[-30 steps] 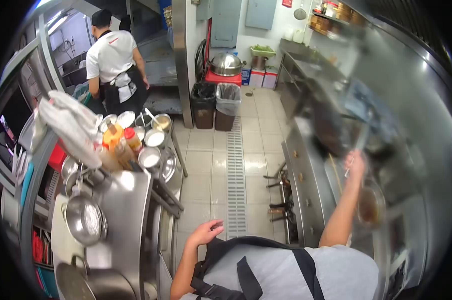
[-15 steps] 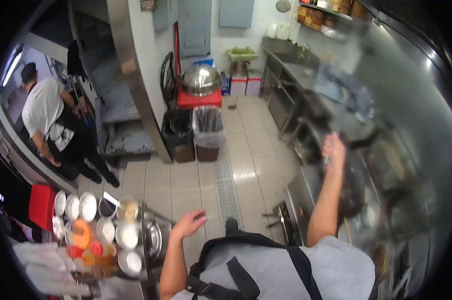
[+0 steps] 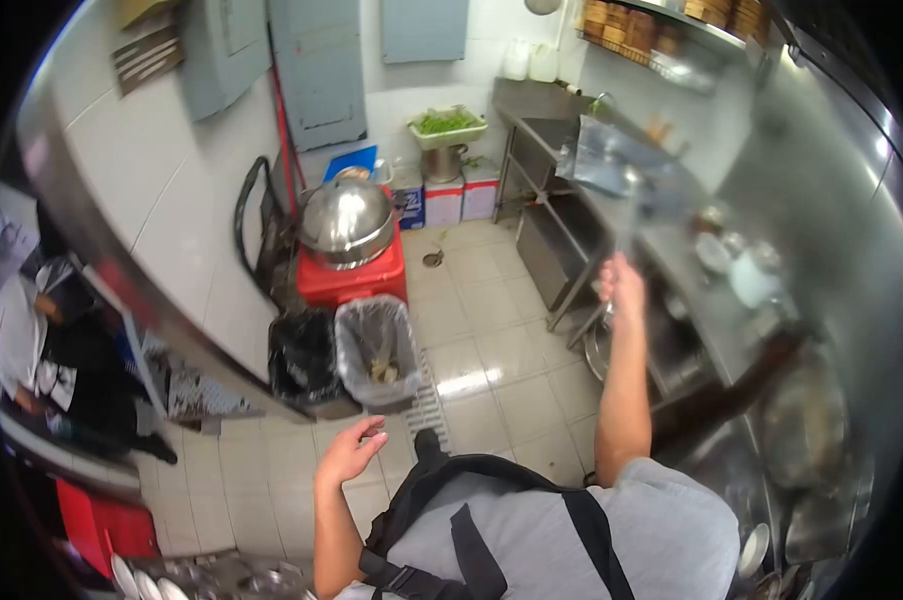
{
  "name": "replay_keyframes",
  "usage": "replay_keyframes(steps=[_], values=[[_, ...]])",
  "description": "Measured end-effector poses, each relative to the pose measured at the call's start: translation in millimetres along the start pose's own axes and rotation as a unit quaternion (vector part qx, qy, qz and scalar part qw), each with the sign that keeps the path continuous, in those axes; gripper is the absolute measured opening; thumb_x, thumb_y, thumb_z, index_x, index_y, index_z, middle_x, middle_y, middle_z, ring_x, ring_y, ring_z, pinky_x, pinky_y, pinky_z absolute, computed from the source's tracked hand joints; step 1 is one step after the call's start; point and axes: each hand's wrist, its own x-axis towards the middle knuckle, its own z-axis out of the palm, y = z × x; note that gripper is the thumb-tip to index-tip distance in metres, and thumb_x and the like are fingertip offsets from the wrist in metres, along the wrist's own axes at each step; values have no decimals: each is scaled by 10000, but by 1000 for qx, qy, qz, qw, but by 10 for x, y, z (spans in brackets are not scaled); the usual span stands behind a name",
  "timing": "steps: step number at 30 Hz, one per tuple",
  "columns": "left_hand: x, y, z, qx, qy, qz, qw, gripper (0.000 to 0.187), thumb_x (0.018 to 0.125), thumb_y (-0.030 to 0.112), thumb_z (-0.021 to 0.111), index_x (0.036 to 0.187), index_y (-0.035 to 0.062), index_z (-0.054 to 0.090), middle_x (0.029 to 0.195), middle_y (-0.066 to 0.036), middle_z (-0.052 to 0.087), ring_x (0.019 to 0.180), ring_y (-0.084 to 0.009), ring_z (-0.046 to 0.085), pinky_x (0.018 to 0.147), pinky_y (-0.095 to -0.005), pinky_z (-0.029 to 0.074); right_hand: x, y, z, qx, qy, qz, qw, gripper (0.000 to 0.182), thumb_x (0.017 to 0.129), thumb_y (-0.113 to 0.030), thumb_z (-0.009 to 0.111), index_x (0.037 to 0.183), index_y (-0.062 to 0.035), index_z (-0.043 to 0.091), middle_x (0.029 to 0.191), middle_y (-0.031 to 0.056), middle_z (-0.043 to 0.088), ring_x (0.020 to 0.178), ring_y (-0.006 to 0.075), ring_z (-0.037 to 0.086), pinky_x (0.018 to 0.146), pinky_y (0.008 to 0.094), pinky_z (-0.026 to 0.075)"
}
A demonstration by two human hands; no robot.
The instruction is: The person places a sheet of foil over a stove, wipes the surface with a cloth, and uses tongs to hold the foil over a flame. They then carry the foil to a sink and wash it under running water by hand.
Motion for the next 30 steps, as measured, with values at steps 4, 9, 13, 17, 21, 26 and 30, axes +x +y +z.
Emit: replay_keyframes(steps=[4,9,13,17,21,26,30], values=[[1550,553,-410,56,-28,84,995,415,877,220,598,1222,-1,529,1139,-140,622,1015,-216,602,869,-330,466,1048,61,305,-4,-2,15,1000,290,941,-332,533,834,-64,512,602,3,492,422,73,426,366,210,325],[3254,1111,-466,103,-112,122,981,423,867,229,599,1213,-5,533,1164,-151,607,1067,-264,588,905,-340,451,2369,150,532,-14,-3,25,1000,286,935,-336,542,840,-68,510,607,0,487,420,73,426,365,216,335],[4457,1039,-201,96,-133,148,975,441,852,305,612,1182,16,563,1108,-165,616,1018,-296,597,858,-362,471,3615,254,607,-35,-10,20,999,274,937,-321,539,843,-64,512,607,-2,482,426,72,429,366,209,336],[5472,1131,-72,82,-146,67,984,448,845,302,621,1181,11,564,1117,-177,610,992,-295,609,841,-353,484,4958,333,679,-11,-18,54,998,278,932,-319,547,841,-58,509,606,0,483,433,63,430,361,201,336],[6309,1301,-81,69,-119,25,990,450,850,294,621,1190,5,557,1132,-179,607,1001,-286,611,851,-347,482,6204,541,758,-51,2,90,995,295,922,-333,564,820,-61,512,586,-11,483,423,61,422,362,199,337],[7476,1391,-180,29,-124,10,992,437,860,265,619,1206,8,549,1082,-177,629,993,-256,620,863,-341,479,7531,1086,879,-45,22,145,988,317,926,-349,553,796,-63,515,586,-18,494,423,51,408,380,199,323],[8708,1626,-301,102,-146,36,983,445,847,275,633,1192,5,559,1062,-183,635,982,-257,624,853,-346,481,8411,1465,867,-21,66,196,978,344,933,-350,542,750,-62,500,565,-13,482,417,51,401,367,201,323]])
